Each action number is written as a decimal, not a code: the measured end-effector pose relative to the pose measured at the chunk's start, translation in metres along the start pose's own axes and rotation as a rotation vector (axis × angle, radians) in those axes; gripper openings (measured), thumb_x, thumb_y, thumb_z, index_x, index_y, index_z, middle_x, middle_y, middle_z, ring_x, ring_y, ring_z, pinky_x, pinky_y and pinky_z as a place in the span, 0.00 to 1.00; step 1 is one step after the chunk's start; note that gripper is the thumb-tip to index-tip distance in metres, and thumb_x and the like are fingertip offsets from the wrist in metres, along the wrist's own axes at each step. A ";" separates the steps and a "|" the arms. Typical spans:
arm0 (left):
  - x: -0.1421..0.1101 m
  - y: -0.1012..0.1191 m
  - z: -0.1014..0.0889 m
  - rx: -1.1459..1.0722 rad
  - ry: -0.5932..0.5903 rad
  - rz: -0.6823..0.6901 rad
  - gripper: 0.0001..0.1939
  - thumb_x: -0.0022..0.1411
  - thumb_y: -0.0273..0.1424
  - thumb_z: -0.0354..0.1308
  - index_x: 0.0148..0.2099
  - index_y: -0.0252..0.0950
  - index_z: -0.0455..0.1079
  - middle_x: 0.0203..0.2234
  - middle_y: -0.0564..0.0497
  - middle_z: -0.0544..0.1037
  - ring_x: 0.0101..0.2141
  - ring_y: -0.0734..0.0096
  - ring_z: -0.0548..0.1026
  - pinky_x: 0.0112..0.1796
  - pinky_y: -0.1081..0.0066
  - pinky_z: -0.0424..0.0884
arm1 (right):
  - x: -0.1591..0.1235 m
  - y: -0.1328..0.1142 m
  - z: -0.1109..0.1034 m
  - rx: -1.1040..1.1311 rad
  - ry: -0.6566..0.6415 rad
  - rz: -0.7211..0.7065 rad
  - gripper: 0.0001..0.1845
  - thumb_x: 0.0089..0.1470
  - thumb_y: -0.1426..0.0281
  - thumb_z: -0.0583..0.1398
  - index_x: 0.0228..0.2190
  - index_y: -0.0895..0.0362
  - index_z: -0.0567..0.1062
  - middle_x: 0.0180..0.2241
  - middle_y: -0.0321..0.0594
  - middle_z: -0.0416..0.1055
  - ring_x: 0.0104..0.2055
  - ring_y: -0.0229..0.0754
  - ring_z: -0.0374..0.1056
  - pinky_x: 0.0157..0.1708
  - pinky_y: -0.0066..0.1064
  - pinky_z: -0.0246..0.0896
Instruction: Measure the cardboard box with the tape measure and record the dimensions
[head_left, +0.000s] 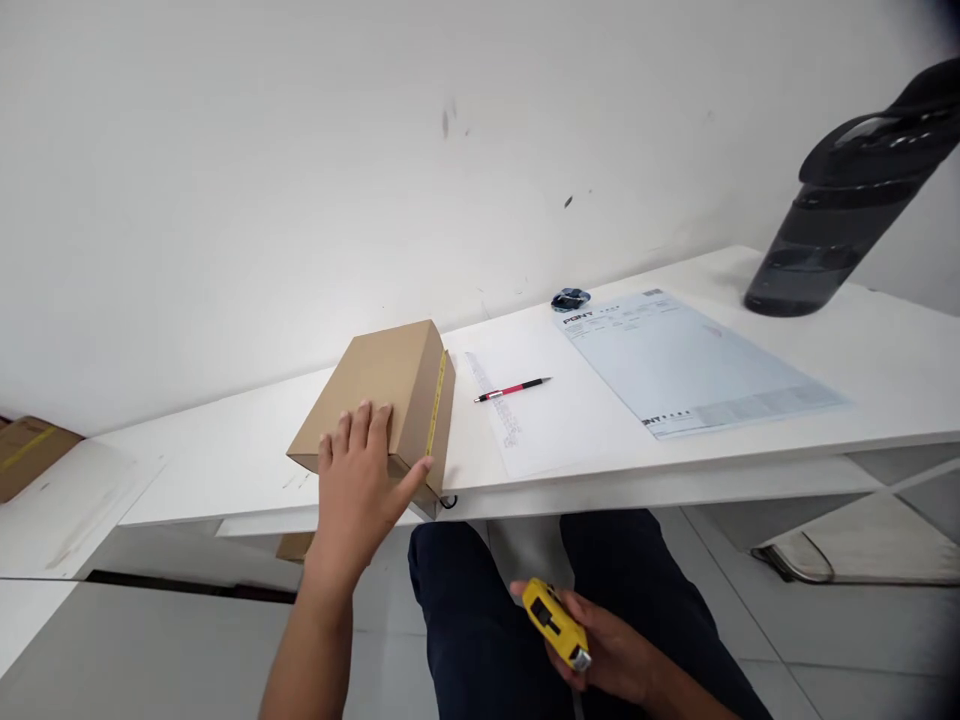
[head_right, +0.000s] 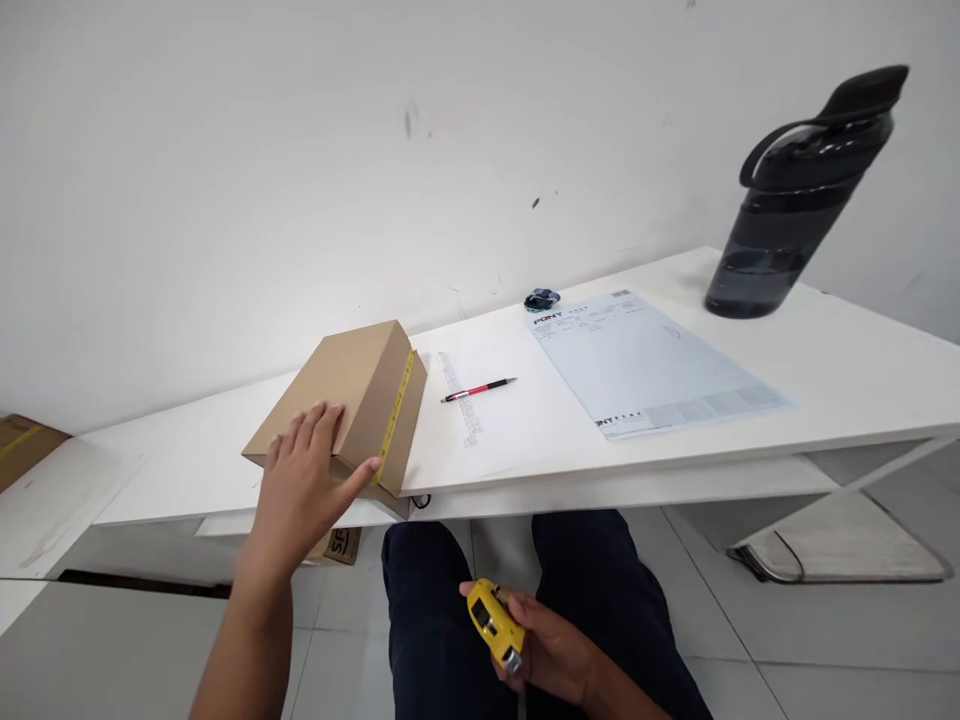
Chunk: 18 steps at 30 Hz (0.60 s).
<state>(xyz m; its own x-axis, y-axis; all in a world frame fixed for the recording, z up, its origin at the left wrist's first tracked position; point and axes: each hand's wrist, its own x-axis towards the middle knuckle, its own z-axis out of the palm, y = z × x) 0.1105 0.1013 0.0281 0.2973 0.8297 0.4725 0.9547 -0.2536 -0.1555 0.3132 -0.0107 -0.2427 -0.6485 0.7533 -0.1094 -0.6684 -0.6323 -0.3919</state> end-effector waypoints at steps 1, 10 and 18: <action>0.007 -0.001 -0.001 0.010 -0.083 -0.041 0.34 0.63 0.52 0.55 0.64 0.38 0.62 0.64 0.36 0.66 0.64 0.36 0.62 0.58 0.42 0.60 | 0.001 0.001 -0.001 -0.013 0.019 0.003 0.28 0.46 0.50 0.70 0.46 0.51 0.81 0.28 0.37 0.73 0.20 0.32 0.68 0.16 0.21 0.56; 0.037 -0.048 -0.044 -0.100 -0.276 -0.302 0.30 0.61 0.55 0.52 0.60 0.46 0.67 0.48 0.45 0.80 0.43 0.47 0.79 0.39 0.58 0.72 | -0.007 -0.005 0.008 -0.066 0.123 -0.058 0.33 0.43 0.50 0.72 0.50 0.48 0.79 0.26 0.33 0.70 0.20 0.28 0.63 0.17 0.19 0.53; 0.041 -0.155 -0.046 -0.704 -0.178 -0.631 0.31 0.59 0.53 0.54 0.59 0.45 0.70 0.52 0.46 0.77 0.50 0.48 0.74 0.42 0.57 0.77 | -0.006 -0.005 0.023 -0.020 0.230 -0.057 0.28 0.45 0.56 0.73 0.49 0.45 0.79 0.31 0.34 0.72 0.24 0.28 0.64 0.22 0.19 0.60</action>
<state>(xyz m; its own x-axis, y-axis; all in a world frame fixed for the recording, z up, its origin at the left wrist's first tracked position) -0.0251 0.1519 0.1121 -0.2237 0.9640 0.1436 0.7422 0.0730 0.6662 0.3121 -0.0156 -0.2190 -0.5083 0.8104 -0.2913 -0.6925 -0.5857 -0.4211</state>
